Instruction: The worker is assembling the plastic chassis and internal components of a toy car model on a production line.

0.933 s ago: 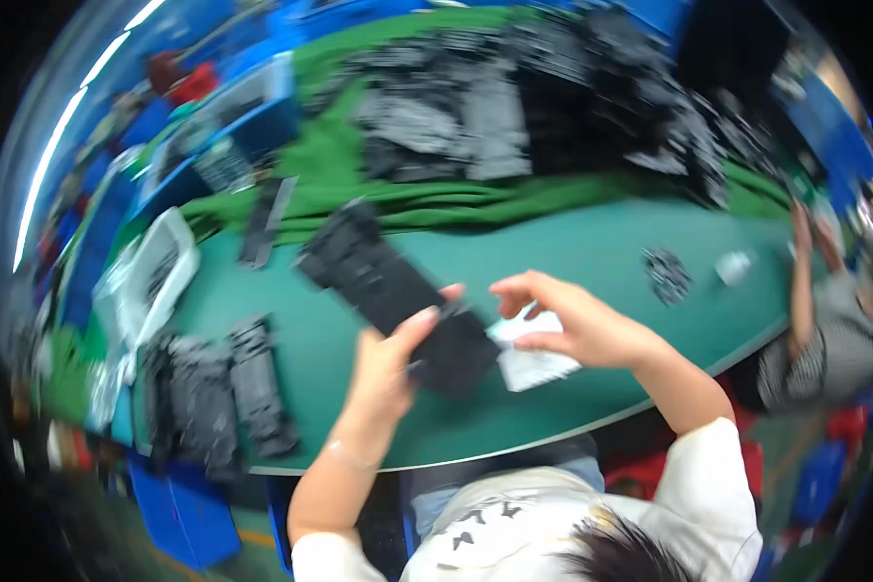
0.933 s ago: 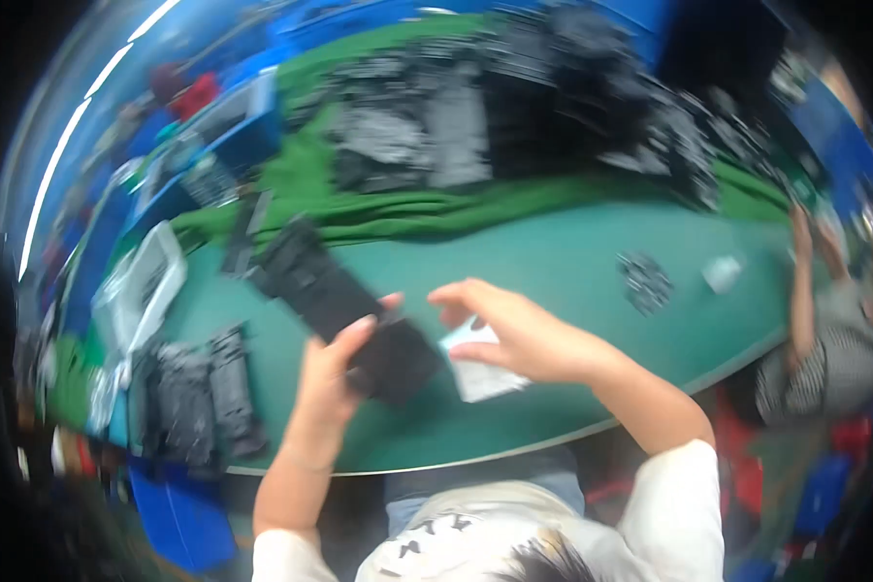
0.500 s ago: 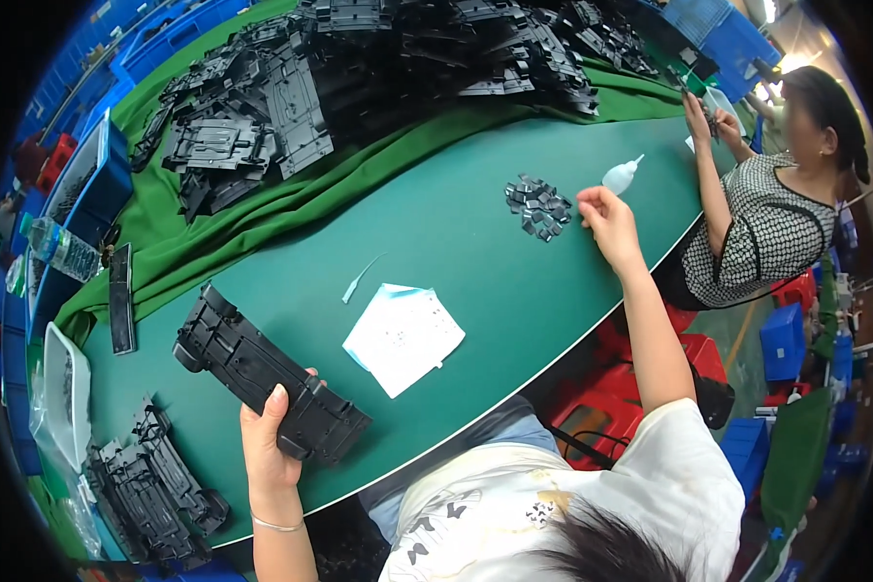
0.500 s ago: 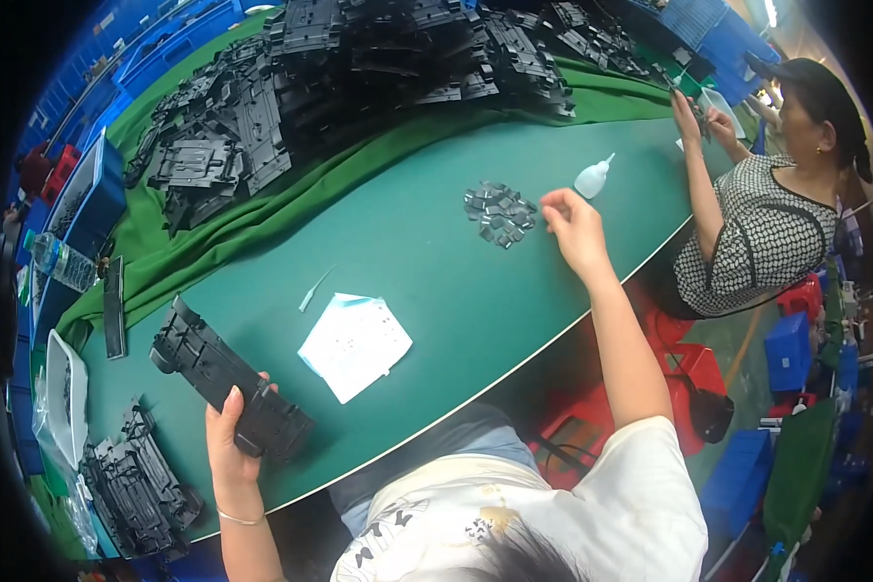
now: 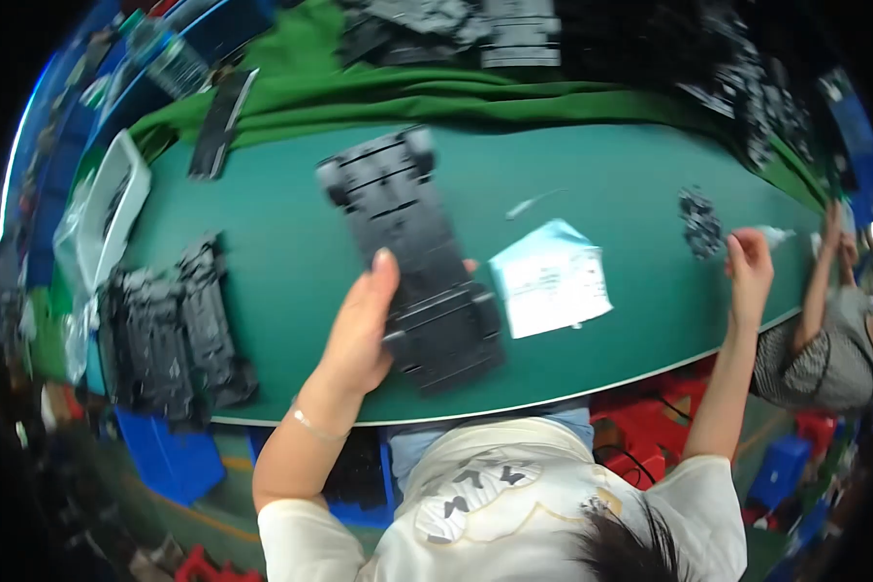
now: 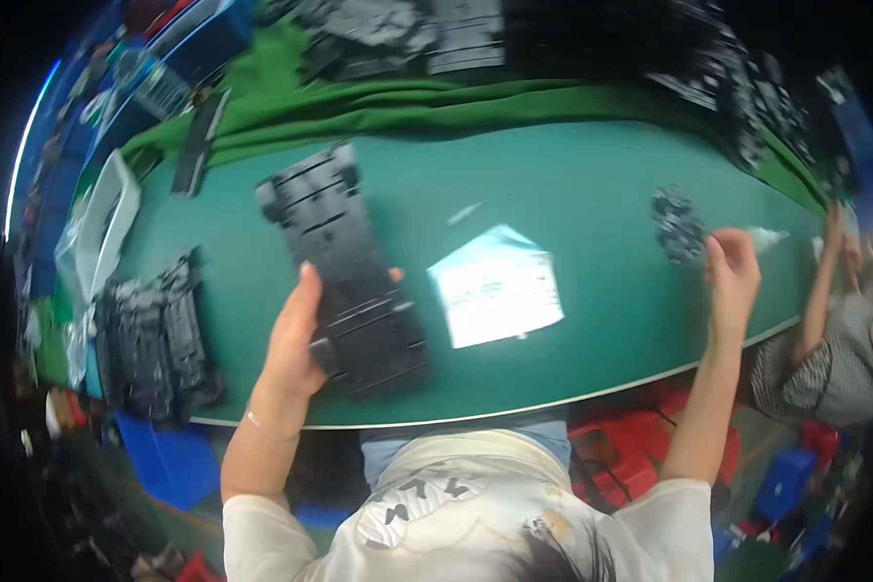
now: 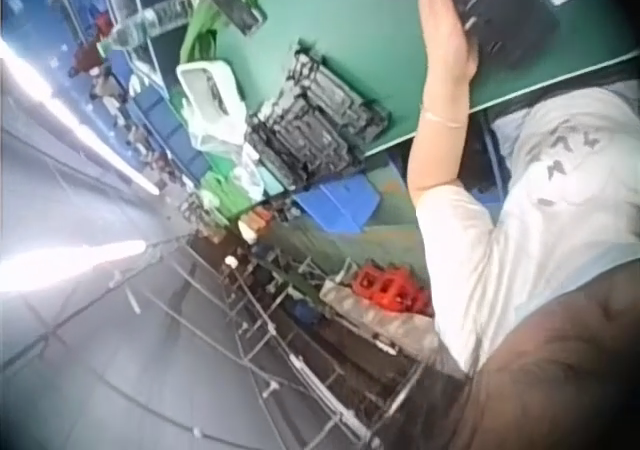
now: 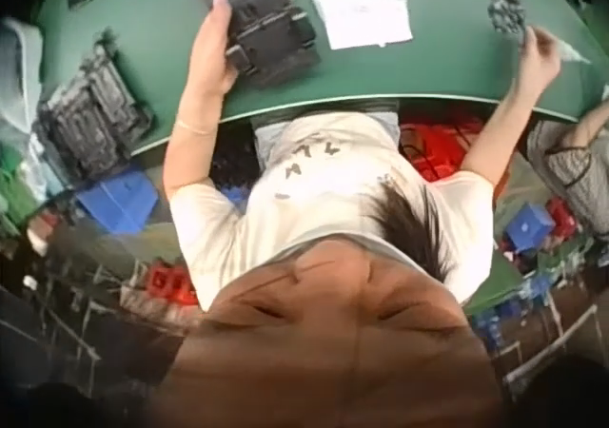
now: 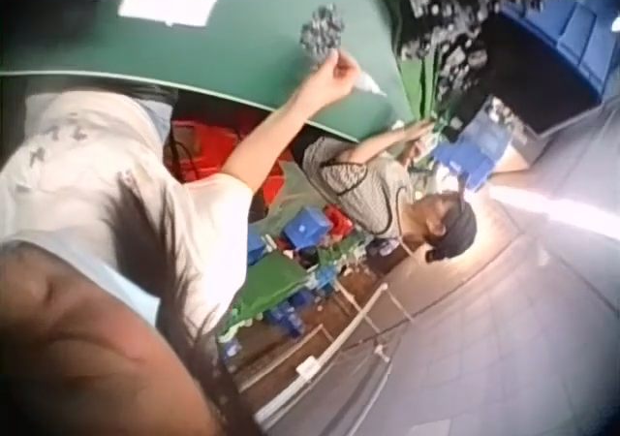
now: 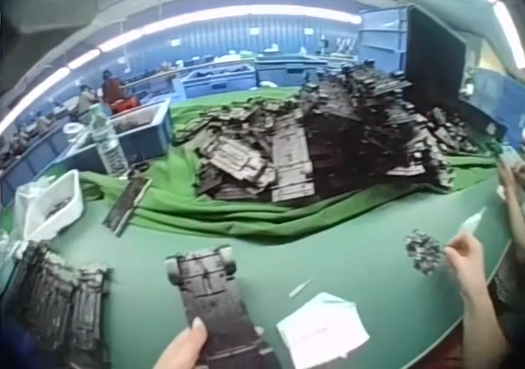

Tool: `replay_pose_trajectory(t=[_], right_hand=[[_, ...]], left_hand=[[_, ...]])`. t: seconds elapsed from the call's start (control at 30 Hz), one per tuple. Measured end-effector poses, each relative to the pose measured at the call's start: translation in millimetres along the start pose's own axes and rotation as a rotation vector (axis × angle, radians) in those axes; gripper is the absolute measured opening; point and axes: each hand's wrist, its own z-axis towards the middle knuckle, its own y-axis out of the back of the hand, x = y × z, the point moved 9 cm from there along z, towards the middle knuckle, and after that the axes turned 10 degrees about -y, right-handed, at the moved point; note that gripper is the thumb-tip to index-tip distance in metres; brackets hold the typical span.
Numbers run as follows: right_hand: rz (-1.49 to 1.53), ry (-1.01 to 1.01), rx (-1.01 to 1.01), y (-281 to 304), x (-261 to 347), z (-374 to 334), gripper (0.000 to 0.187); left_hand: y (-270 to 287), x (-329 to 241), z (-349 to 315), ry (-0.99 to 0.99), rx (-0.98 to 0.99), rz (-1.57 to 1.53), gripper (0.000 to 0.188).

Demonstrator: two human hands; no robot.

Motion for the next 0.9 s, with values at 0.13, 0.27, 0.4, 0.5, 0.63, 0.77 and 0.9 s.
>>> replay_pose_trajectory(t=[0.13,0.27,0.4,0.5,0.63,0.77,0.9], right_hand=[[0.241,0.06,0.504,-98,76,-72,0.008],[0.411,0.012,0.934,-160,110,-119,0.009],[0.481,-0.021,1.105,-184,129,-131,0.008],[0.556,-0.051,1.123,-192,145,-126,0.008],[0.721,-0.197,1.169,-188,155,-119,0.011],[0.7,-0.324,1.328,-202,143,-141,0.014],[0.624,-0.373,1.423,-209,133,-156,0.012]], left_hand=[[9,0,-2,-0.014,0.013,-0.02,0.055],[5,-2,-5,-0.03,0.059,0.013,0.054],[0,-4,-10,-0.036,0.066,0.062,0.041],[15,-33,-15,-0.391,0.007,0.527,0.034],[-33,-91,-51,-1.161,-0.172,1.784,0.025],[-40,-78,-48,-1.159,-0.121,1.852,0.022],[-44,-73,-45,-1.182,-0.094,1.845,0.022]])
